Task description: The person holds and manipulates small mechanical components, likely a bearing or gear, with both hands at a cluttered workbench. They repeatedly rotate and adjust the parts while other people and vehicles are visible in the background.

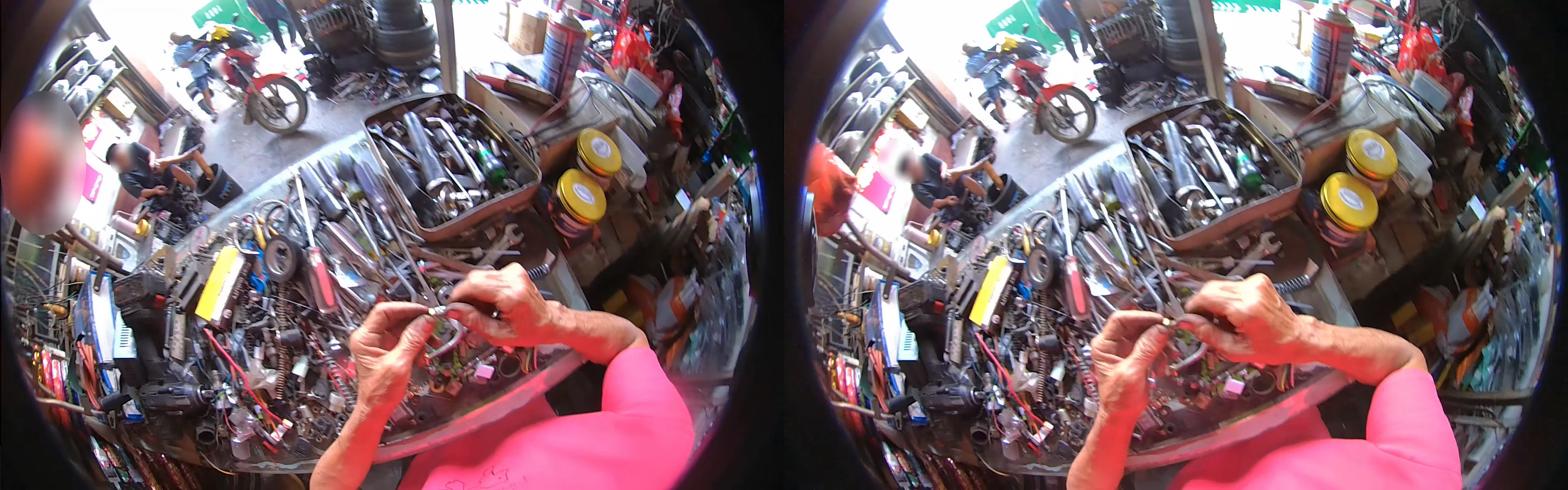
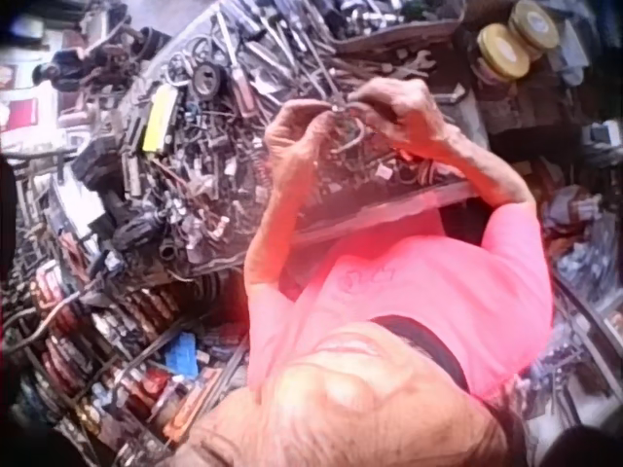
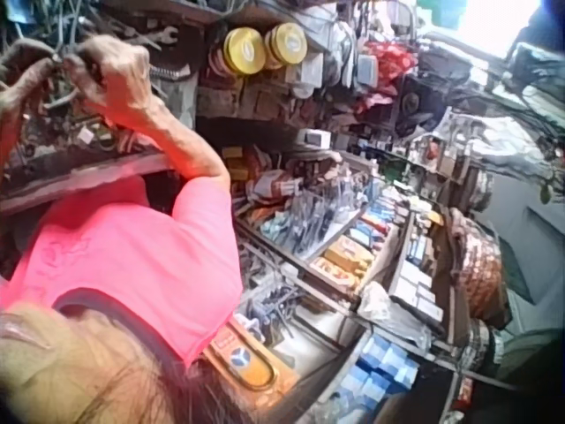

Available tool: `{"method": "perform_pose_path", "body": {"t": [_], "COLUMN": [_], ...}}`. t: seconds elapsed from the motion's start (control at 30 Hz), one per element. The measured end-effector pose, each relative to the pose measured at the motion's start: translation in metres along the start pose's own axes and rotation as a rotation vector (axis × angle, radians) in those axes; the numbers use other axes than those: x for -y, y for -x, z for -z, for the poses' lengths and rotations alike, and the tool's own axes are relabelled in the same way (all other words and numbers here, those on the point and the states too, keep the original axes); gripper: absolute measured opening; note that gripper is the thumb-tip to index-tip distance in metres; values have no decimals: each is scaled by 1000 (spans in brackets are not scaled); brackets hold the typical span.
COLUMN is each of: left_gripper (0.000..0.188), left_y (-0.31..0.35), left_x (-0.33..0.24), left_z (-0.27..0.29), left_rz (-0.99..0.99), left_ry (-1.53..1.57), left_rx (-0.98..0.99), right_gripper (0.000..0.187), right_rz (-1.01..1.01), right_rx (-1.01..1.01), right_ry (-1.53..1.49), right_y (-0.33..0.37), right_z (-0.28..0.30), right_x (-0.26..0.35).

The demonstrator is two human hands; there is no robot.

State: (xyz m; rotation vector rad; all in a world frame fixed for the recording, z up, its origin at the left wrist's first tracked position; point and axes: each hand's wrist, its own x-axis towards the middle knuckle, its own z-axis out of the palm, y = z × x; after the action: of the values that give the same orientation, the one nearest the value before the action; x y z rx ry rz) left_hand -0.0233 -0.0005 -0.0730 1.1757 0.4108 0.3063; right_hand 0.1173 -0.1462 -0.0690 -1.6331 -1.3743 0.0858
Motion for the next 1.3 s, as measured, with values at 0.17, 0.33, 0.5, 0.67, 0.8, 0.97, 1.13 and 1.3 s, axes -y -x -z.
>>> {"method": "perform_pose_path", "body": {"t": [0.17, 0.33, 0.5, 0.67, 0.8, 0.97, 1.13, 1.3], "left_gripper": [13, 15, 16, 15, 17, 20, 24, 28], "left_y": [-2, 0, -2, -3, -2, 1, 0, 4], "left_x": [-1, -1, -2, -2, 1, -2, -2, 4], "left_z": [-1, -3, -2, -3, -1, -6, -8, -5], "left_rz": [-31, -13, -15, -22, -26, -47, -58, -233], "left_ry": [-7, -14, -14, 52, 6, 23, -32, -343], "left_rx": [-35, -7, -34, -32, -21, -15, -33, 3], "right_gripper": [38, 23, 20, 22, 19, 13, 10, 8], "right_rz": [-38, 30, -19, 18, 13, 24, -40, -32], "right_rx": [-48, -15, -8, 14, 11, -18, -82, -117], "right_ry": [-71, 13, -30, -30, -12, 8, 20, 44], "right_y": [1, 4, -2, -2, -4, -1, -1, 1], "right_z": [-1, -1, 0, 0, -1, -3, -1, -2], "right_x": [10, -6, 8, 6, 9, 4, 6, 2]}}
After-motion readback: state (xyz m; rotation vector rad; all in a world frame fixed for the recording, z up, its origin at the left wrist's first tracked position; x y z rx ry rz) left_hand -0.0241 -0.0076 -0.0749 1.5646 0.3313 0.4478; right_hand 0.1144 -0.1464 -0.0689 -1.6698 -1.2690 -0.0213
